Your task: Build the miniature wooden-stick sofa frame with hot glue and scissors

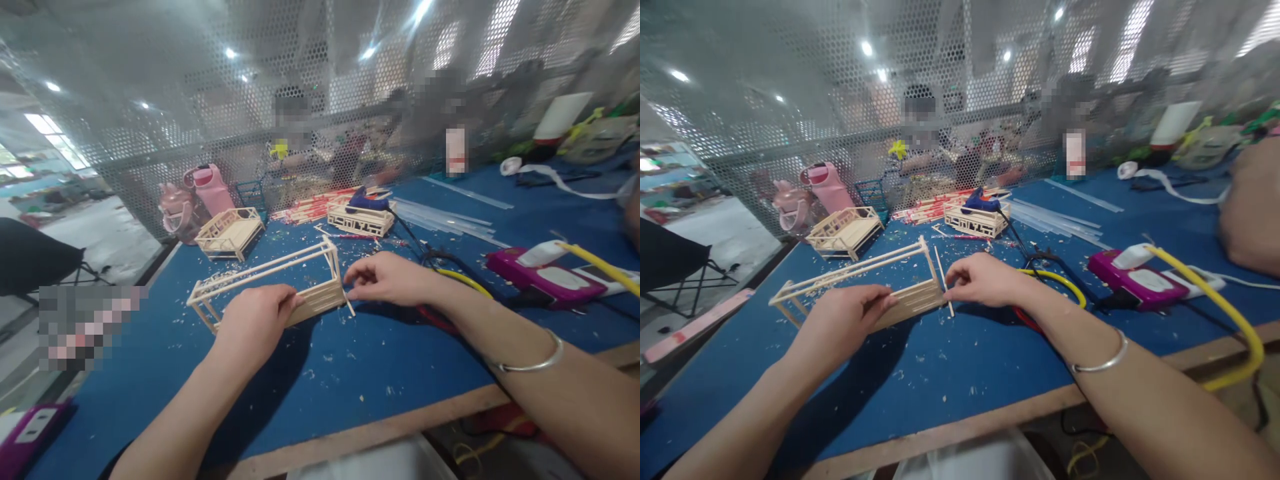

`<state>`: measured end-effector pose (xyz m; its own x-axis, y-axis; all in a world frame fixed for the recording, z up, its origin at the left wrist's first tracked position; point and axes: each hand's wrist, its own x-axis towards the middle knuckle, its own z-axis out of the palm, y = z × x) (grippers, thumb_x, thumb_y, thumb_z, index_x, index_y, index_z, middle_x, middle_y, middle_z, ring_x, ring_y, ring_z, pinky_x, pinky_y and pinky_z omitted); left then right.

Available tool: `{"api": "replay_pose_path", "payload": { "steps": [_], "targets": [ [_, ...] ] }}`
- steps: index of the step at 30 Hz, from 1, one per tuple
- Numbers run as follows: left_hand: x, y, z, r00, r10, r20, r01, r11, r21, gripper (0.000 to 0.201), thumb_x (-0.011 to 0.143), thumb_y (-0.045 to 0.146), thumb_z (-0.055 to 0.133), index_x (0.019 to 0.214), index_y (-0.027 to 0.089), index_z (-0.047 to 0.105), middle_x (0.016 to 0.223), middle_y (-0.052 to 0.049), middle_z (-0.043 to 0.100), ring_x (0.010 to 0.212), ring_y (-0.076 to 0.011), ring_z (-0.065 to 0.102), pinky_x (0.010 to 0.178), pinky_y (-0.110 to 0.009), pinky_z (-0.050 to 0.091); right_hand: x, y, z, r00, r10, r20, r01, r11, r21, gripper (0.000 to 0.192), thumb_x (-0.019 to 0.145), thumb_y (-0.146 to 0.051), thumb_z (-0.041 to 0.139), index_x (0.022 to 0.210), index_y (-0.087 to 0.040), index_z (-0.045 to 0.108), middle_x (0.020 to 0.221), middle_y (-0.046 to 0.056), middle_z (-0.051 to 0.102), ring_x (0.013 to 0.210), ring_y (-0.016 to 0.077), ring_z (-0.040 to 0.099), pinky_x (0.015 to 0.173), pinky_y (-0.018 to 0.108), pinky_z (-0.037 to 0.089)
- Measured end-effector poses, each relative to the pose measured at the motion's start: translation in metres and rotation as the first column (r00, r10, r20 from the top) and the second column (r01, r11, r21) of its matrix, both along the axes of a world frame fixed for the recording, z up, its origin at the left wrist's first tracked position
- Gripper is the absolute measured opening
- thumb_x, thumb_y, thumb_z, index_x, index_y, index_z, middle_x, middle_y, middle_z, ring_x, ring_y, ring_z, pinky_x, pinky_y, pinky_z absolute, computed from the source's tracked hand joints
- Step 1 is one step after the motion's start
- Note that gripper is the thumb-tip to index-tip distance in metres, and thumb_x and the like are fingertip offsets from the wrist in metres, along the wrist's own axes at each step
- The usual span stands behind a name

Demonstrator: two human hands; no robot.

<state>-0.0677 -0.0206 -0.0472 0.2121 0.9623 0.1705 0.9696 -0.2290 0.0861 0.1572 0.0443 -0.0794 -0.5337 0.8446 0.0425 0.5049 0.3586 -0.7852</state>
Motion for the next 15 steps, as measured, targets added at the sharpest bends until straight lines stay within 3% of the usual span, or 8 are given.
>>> {"api": "replay_pose_path", "payload": {
  "steps": [4, 8, 11, 15],
  "targets": [
    [-0.001, -0.006, -0.001, 0.999, -0.053, 0.000, 0.053, 0.997, -0.064, 0.031, 0.088, 0.033, 0.039, 0.086, 0.025, 0.069, 0.079, -0.005, 0.073, 0.074, -0.0246, 0.066, 0.060, -0.029, 0.039, 0.027, 0.011, 0.030, 0.958, -0.266, -0.103, 0.269, 0.963, 0.014, 0.025, 0.075, -0.042, 0.058, 0.066, -0.019, 0.055, 0.058, -0.001, 0.059, 0.049, 0.0097, 0.049, 0.047, 0.023, 0.037],
    [-0.005, -0.012, -0.002, 0.997, -0.072, -0.004, 0.071, 0.995, -0.074, 0.027, 0.084, 0.024, 0.042, 0.083, 0.026, 0.068, 0.078, -0.005, 0.072, 0.072, -0.0239, 0.067, 0.058, -0.028, 0.038, 0.042, 0.038, 0.056, 0.848, -0.529, 0.026, 0.503, 0.820, 0.271, 0.026, 0.085, -0.037, 0.043, 0.074, -0.019, 0.058, 0.072, 0.004, 0.066, 0.059, 0.0129, 0.059, 0.054, 0.024, 0.043],
    [-0.008, -0.013, 0.000, 1.000, -0.014, -0.028, 0.011, 0.996, -0.086, 0.026, 0.085, 0.026, 0.043, 0.079, 0.026, 0.068, 0.075, -0.006, 0.072, 0.072, -0.0254, 0.067, 0.057, -0.028, 0.038, 0.045, 0.067, 0.062, 0.737, -0.651, 0.182, 0.522, 0.719, 0.459, 0.020, 0.084, -0.031, 0.049, 0.088, -0.016, 0.062, 0.092, 0.010, 0.069, 0.085, 0.0211, 0.064, 0.071, 0.029, 0.045],
    [-0.011, -0.011, 0.002, 0.996, 0.063, -0.064, -0.068, 0.995, -0.074, 0.027, 0.085, 0.028, 0.043, 0.079, 0.027, 0.069, 0.078, -0.007, 0.073, 0.075, -0.0286, 0.067, 0.057, -0.029, 0.038, 0.041, 0.103, 0.055, 0.697, -0.663, 0.274, 0.502, 0.723, 0.474, 0.035, 0.081, -0.038, 0.058, 0.101, -0.009, 0.062, 0.109, 0.021, 0.064, 0.104, 0.0309, 0.058, 0.083, 0.036, 0.044]
  ]
}}
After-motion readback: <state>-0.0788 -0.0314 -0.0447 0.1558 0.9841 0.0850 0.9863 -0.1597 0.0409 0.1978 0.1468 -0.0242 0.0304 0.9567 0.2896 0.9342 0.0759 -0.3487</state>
